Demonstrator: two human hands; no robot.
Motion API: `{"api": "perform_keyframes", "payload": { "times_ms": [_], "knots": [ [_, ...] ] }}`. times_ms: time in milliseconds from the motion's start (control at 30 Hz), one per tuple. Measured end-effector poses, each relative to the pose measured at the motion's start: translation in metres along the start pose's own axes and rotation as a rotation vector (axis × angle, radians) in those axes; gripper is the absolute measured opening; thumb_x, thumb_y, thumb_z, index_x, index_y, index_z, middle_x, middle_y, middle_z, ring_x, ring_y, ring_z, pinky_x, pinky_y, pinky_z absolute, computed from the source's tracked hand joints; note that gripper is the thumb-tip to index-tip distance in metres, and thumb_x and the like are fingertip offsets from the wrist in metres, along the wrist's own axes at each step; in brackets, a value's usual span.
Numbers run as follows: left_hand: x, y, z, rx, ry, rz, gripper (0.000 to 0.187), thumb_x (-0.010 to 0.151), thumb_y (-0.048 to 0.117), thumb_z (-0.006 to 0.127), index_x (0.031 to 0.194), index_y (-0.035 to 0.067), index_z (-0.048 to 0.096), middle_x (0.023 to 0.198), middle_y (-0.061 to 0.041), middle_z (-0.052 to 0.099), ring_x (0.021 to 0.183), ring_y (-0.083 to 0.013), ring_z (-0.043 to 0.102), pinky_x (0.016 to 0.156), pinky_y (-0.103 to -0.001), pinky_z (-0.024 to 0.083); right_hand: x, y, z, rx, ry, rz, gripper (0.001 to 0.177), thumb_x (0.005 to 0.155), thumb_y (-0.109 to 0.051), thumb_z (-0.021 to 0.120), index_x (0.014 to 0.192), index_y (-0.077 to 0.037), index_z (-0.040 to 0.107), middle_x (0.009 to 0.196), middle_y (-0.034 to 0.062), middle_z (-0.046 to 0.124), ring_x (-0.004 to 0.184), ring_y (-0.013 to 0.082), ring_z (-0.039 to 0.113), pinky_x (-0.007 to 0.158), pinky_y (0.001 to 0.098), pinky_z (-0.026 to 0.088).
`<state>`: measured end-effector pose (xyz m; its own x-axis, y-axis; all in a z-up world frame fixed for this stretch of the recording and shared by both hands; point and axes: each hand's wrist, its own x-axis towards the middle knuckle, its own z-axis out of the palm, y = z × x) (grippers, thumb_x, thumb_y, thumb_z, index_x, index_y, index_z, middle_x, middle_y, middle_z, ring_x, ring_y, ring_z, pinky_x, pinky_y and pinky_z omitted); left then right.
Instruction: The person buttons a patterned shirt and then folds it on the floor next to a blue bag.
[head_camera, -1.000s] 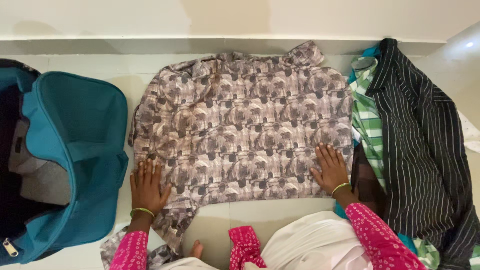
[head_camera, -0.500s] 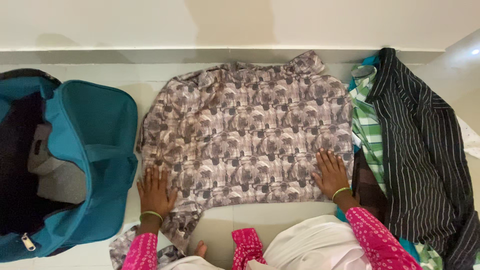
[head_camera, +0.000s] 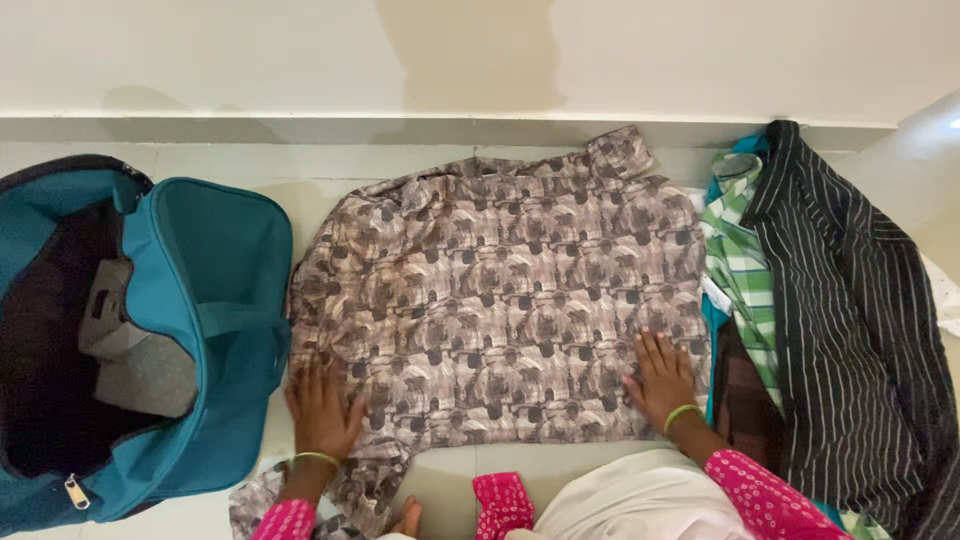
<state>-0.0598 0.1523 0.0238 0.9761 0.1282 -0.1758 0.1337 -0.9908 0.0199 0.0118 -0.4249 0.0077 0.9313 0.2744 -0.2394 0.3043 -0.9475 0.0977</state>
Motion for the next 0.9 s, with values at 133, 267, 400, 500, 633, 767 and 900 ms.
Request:
{"api": "perform_keyframes", "payload": {
  "times_ms": [133, 267, 400, 500, 633, 767, 900],
  "knots": [
    [0.052, 0.080, -0.059, -0.365, -0.134, 0.060, 0.061, 0.086, 0.026, 0.069, 0.142, 0.007, 0.054, 0.144, -0.017, 0.054, 0.140, -0.0306, 0.044, 0.126, -0.051, 0.027, 0.047, -0.060, -0.063, 0.132, -0.154, -0.149, 0.082, 0.098, -0.061, 0.034, 0.158, -0.007, 0.020, 0.165, 0.0139, 0.016, 0.152, 0.0316, 0.008, 0.120, 0.0546, 0.000],
    [0.094, 0.170, -0.059, -0.382, -0.145, 0.480, 0.059, 0.096, 0.038, 0.059, 0.146, 0.010, 0.044, 0.157, -0.015, 0.038, 0.149, -0.0308, 0.030, 0.125, -0.053, 0.017, 0.099, -0.160, -0.096, 0.188, -0.351, -0.245, 0.073, 0.098, -0.047, 0.047, 0.158, -0.013, 0.024, 0.169, 0.0116, 0.016, 0.156, 0.0264, 0.011, 0.127, 0.0494, 0.005],
    [0.130, 0.189, -0.044, -0.155, -0.176, 0.439, 0.072, 0.103, 0.051, 0.039, 0.158, 0.010, 0.017, 0.169, -0.010, 0.011, 0.155, -0.0269, 0.012, 0.122, -0.057, 0.003, 0.132, -0.187, -0.091, 0.381, 0.195, -0.312, 0.074, 0.091, -0.035, 0.059, 0.153, -0.005, 0.034, 0.162, 0.0169, 0.031, 0.150, 0.0361, 0.025, 0.120, 0.0585, 0.014],
    [0.136, 0.138, -0.053, -0.154, -0.165, 0.194, 0.077, 0.097, 0.057, 0.043, 0.160, 0.014, 0.030, 0.167, -0.007, 0.025, 0.155, -0.0281, 0.023, 0.127, -0.054, 0.008, 0.148, -0.134, -0.089, 0.321, -0.135, 0.090, 0.071, 0.092, -0.023, 0.058, 0.158, -0.009, 0.037, 0.162, 0.0124, 0.039, 0.149, 0.0302, 0.032, 0.125, 0.0480, 0.024],
    [0.133, 0.036, -0.033, -0.043, -0.077, 0.013, 0.074, 0.091, 0.055, 0.046, 0.159, 0.026, 0.036, 0.169, -0.002, 0.022, 0.149, -0.0342, 0.029, 0.125, -0.058, 0.010, 0.124, -0.015, -0.046, 0.256, 0.033, 0.335, 0.060, 0.098, -0.044, 0.055, 0.143, -0.004, 0.054, 0.147, 0.0185, 0.053, 0.138, 0.0329, 0.045, 0.123, 0.0495, 0.029],
    [0.132, -0.001, -0.013, 0.030, 0.392, 0.114, 0.073, 0.092, 0.050, 0.051, 0.153, 0.009, 0.043, 0.162, -0.013, 0.030, 0.149, -0.0372, 0.033, 0.118, -0.066, 0.013, 0.108, 0.024, -0.006, 0.180, 0.377, 0.285, 0.069, 0.098, -0.042, 0.053, 0.155, -0.006, 0.040, 0.164, 0.0159, 0.034, 0.150, 0.0355, 0.026, 0.113, 0.0628, 0.019],
    [0.136, 0.065, -0.050, -0.102, 0.021, -0.034, 0.054, 0.096, 0.040, 0.051, 0.141, 0.010, 0.054, 0.151, -0.015, 0.048, 0.141, -0.0297, 0.043, 0.117, -0.053, 0.027, 0.130, -0.034, -0.047, 0.355, 0.126, 0.473, 0.054, 0.097, -0.036, 0.059, 0.145, -0.013, 0.052, 0.160, 0.0084, 0.045, 0.153, 0.0273, 0.033, 0.127, 0.0555, 0.019]
  ]
}}
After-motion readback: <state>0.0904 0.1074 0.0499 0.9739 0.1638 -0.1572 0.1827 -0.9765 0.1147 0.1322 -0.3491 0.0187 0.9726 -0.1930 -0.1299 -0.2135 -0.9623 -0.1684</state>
